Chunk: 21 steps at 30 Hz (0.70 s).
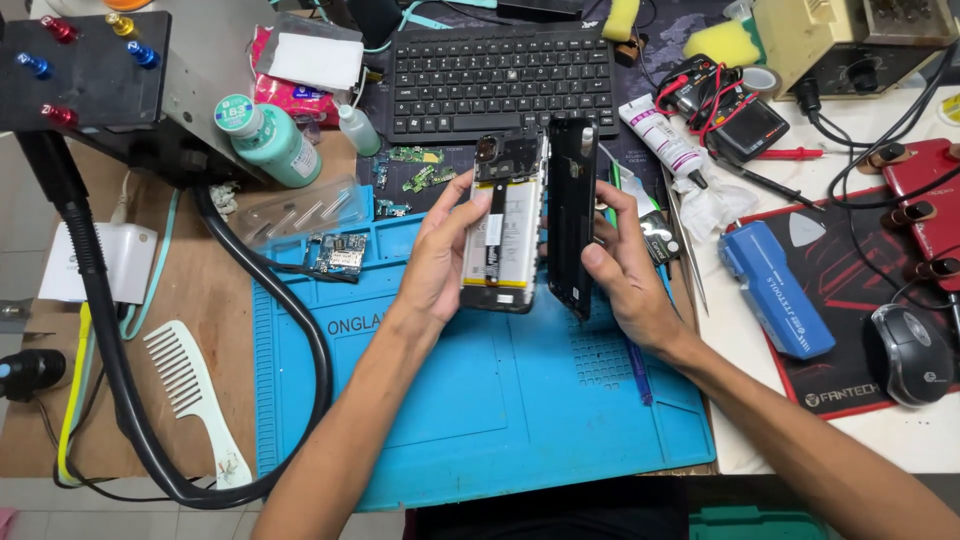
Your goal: A person uses a screwdriver and their hands to disassemble a mobile phone, removing screws and internal components on a repair mat.
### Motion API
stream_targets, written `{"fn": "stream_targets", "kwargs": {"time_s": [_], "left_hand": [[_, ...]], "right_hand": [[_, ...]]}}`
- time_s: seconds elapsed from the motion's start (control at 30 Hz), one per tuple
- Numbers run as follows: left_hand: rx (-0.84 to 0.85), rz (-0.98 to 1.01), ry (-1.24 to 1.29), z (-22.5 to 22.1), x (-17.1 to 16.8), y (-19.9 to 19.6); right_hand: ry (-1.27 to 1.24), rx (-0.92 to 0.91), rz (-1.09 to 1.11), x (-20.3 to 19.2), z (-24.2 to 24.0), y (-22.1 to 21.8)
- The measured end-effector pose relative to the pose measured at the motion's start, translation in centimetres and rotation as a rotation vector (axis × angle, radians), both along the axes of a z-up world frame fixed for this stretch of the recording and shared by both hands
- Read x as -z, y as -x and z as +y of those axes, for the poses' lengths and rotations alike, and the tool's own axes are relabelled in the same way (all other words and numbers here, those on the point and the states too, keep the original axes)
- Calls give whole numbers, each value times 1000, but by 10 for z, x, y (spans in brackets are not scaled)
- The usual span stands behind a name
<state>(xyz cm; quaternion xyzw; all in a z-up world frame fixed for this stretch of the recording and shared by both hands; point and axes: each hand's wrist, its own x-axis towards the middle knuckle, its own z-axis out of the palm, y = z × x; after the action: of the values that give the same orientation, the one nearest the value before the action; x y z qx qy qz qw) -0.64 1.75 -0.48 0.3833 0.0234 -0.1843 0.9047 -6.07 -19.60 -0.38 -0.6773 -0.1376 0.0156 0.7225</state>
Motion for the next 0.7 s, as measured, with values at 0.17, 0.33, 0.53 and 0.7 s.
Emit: {"fn": "stream_targets", "kwargs": {"time_s": [0.17,0.33,0.53,0.7], "left_hand": [[32,82,190,-4,5,-3],[96,228,418,-1,-7,3],[141,140,322,-13,-4,7],[165,-30,279,-19,3,13]], "right_hand": [[-92,31,97,-16,3,3],[-194,46,228,-24,2,-2],[-150,102,238,-30,-5,-6],[169,158,9,-36,-4,-3]]}}
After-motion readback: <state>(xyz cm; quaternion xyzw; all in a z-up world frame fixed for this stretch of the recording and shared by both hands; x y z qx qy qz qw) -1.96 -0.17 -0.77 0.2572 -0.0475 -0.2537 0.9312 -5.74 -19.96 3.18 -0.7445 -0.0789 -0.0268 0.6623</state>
